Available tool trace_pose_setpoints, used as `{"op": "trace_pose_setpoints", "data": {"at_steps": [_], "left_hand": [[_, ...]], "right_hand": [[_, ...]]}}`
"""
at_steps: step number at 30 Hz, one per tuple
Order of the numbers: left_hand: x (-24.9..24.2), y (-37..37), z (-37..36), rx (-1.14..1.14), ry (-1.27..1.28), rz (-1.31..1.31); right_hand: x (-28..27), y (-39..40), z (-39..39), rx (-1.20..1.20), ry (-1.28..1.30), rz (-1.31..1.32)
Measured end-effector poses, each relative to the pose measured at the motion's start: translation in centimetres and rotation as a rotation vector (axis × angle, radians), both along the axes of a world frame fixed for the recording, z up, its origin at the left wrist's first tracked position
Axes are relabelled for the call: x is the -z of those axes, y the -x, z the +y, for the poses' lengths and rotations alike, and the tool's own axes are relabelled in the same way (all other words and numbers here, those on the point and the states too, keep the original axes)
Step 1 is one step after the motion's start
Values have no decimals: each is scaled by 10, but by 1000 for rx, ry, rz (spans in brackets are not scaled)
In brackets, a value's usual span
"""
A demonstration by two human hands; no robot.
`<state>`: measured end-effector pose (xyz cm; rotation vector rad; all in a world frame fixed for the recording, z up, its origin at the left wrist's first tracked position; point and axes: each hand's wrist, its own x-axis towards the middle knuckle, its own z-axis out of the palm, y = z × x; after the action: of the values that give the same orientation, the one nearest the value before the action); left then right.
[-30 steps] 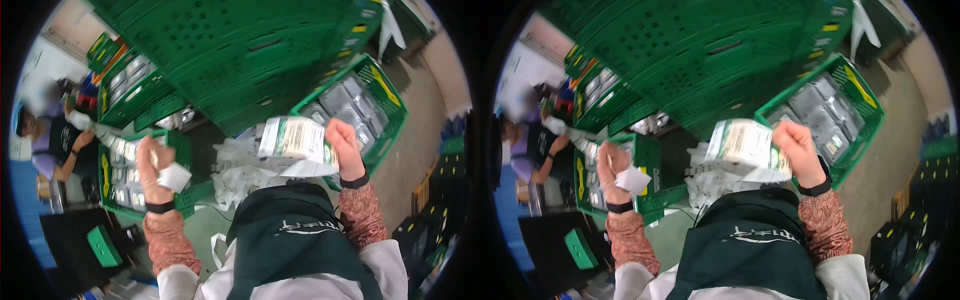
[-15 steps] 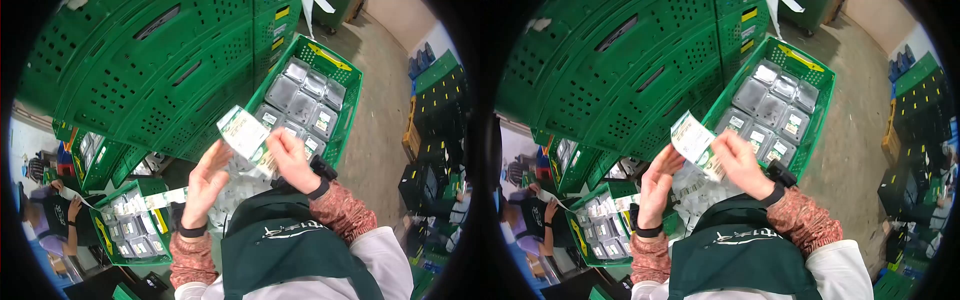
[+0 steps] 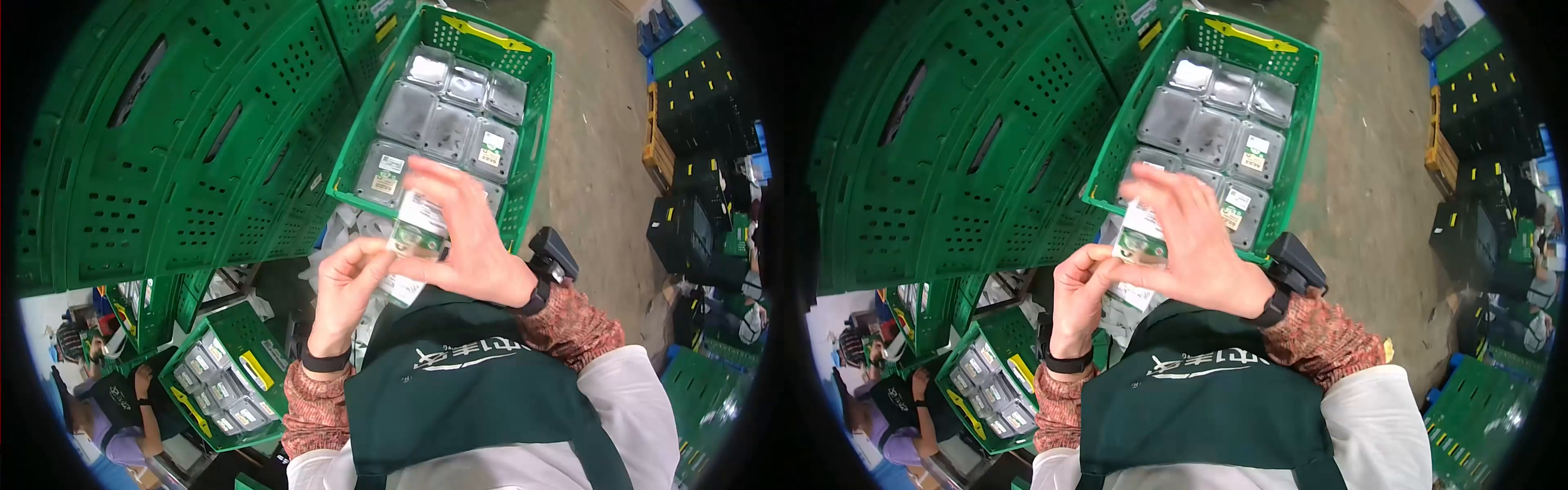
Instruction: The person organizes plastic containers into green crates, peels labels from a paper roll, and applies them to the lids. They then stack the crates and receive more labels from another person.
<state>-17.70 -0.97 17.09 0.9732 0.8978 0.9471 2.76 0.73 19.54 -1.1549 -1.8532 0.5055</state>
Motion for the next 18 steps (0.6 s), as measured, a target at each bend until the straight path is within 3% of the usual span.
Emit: {"op": "trace_pose_setpoints", "data": {"at_steps": [1,2,4,7,10,11,15,18], "left_hand": [[-2,-3,1,46,3,-5],[-2,-5,1,88,6,-11],[1,-3,5,134,102,-20],[10,2,6,263,216,13],[21,-3,3,141,218,-16],[18,-8,4,94,212,1],[27,-17,2,103,98,84],[25,-23,-1,125,10,234]], "right_hand": [[5,1,2,8,153,99],[8,-7,6,-51,614,403],[14,-26,17,-324,859,694],[24,-32,16,-220,653,620],[39,-35,16,104,242,124],[37,-40,20,193,-111,-119],[28,-26,-4,-136,-42,-217],[46,-28,-11,-215,120,-65]]}}
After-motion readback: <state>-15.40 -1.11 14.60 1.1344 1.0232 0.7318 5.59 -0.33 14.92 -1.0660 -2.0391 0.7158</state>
